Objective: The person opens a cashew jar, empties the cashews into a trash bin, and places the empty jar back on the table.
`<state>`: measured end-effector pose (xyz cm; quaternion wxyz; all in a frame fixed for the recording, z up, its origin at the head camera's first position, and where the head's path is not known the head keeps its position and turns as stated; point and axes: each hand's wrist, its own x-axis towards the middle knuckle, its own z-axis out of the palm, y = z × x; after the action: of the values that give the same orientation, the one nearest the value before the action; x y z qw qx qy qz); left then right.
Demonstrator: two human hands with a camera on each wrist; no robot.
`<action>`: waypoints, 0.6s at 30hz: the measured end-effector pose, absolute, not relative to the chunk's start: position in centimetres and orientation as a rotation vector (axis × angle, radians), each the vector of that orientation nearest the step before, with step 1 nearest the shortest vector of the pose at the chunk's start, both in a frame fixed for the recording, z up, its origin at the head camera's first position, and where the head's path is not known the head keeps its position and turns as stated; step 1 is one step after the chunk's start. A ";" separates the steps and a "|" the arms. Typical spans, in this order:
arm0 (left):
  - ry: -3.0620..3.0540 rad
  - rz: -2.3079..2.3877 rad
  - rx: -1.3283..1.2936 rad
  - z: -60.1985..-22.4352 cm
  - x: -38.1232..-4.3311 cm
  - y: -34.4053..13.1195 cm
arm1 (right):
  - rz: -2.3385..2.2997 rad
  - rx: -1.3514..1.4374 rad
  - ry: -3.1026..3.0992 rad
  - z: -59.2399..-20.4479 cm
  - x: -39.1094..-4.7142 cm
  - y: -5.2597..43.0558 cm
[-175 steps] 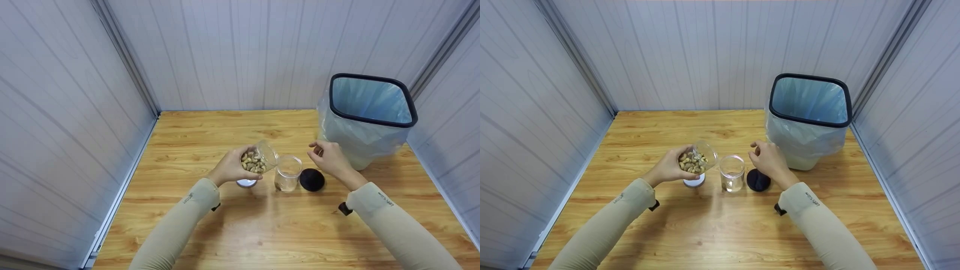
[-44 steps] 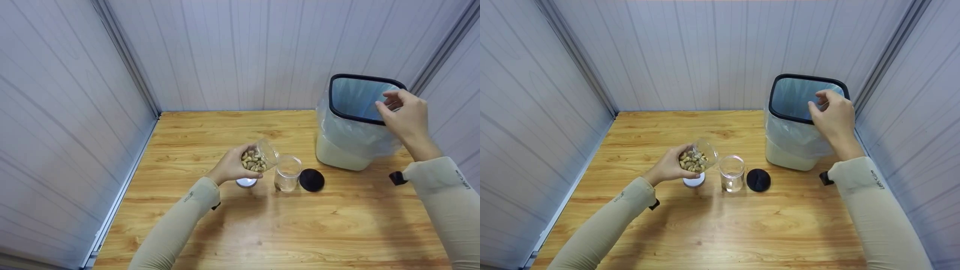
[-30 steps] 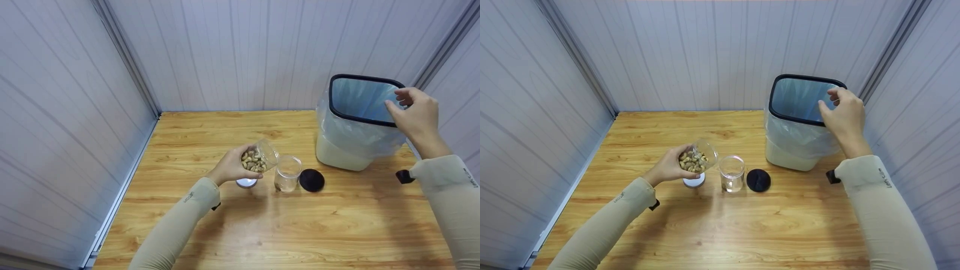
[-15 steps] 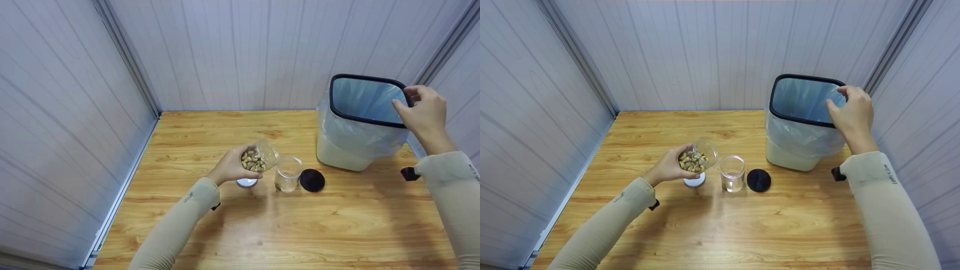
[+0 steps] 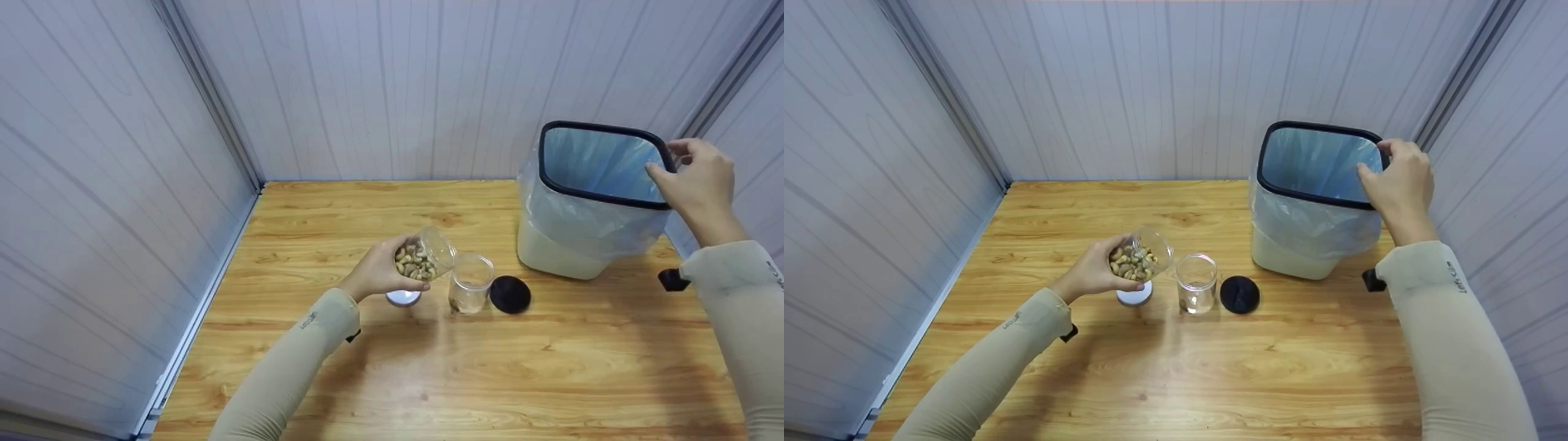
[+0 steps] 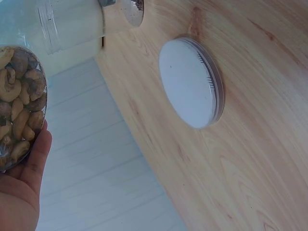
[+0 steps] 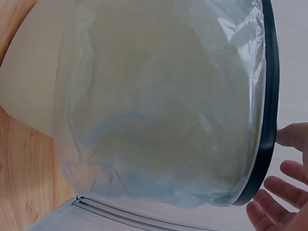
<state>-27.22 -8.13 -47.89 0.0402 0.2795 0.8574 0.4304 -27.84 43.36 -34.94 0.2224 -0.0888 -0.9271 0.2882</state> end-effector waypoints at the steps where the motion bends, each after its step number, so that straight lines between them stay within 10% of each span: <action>1: 2.623 1.322 0.859 -47.8 -27.2 -8.1 | 0.802 -0.244 -2.563 -35.0 -27.9 43.5; 18: 2.633 1.315 0.841 -47.8 -27.3 -8.3 | 0.882 -0.348 -2.637 -35.8 -28.7 44.8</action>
<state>-27.34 -8.26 -47.85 0.0403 0.2746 0.8595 0.4291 -28.69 44.78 -35.85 0.1689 -0.1225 -0.9275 0.3103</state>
